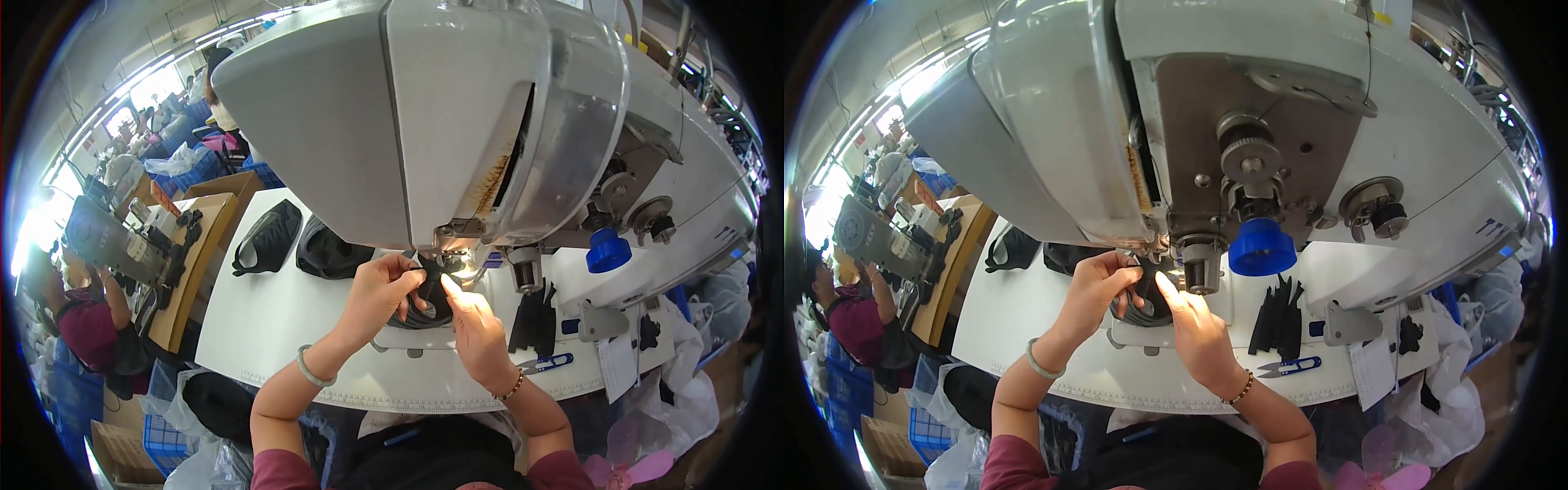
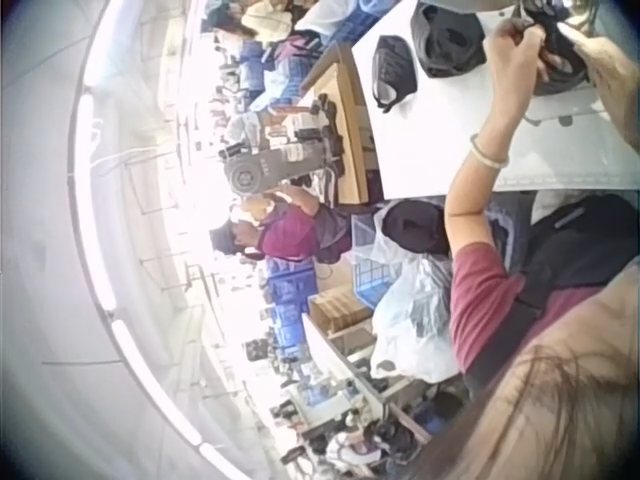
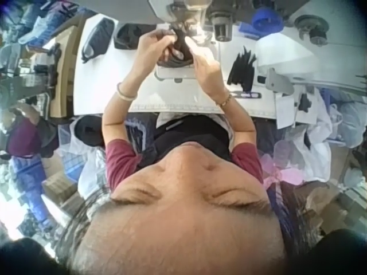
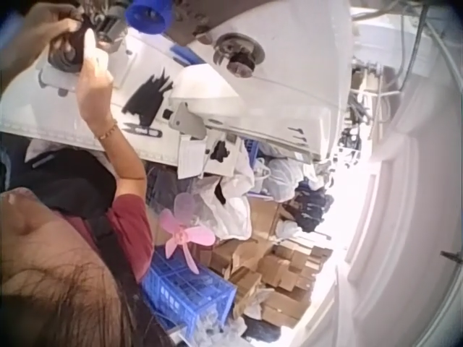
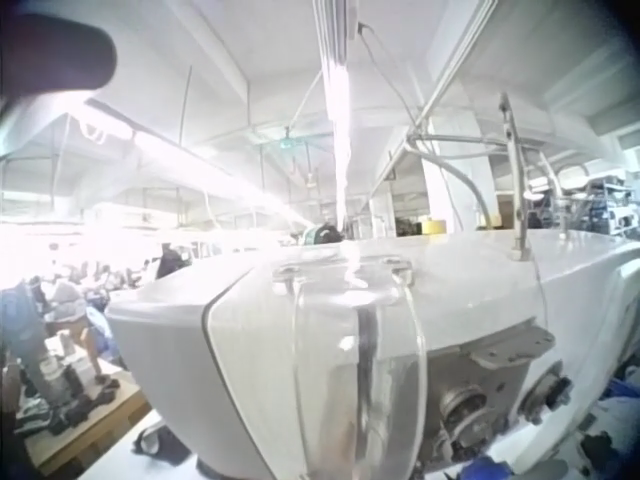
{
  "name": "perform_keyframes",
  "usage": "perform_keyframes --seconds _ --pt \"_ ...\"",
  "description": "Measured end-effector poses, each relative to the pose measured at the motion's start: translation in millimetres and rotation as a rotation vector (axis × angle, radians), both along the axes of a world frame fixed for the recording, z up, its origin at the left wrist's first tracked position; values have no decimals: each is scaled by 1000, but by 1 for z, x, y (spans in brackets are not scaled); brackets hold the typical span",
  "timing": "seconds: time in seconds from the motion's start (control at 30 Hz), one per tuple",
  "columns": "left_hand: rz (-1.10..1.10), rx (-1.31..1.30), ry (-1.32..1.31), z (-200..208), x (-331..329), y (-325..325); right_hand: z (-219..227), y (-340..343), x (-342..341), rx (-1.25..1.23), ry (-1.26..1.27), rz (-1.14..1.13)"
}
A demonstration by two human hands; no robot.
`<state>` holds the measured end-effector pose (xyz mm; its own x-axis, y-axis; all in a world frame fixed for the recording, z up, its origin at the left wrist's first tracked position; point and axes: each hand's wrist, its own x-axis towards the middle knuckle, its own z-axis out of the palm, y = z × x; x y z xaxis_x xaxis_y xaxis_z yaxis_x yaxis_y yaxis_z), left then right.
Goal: Stitching together various components of a shoe upper using an industrial sewing machine.
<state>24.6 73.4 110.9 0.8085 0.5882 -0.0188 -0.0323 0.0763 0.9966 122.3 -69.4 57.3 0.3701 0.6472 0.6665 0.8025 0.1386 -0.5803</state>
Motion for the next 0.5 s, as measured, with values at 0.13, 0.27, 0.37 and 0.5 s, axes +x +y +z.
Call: perform_keyframes --seconds 0.13,0.27,0.37,0.5 --pt "-40 -18 17 0 0 4 -1 0 0 4 -16 -1" --pt "-65 -61 50 3 0 7 -1 1 0 5 -51 -13" --pt "-86 -64 47 3 0 9 -1 1 -1 11 -66 -8" --pt "-147 -69 89 10 3 12 1 0 -1 -8 -62 -12"
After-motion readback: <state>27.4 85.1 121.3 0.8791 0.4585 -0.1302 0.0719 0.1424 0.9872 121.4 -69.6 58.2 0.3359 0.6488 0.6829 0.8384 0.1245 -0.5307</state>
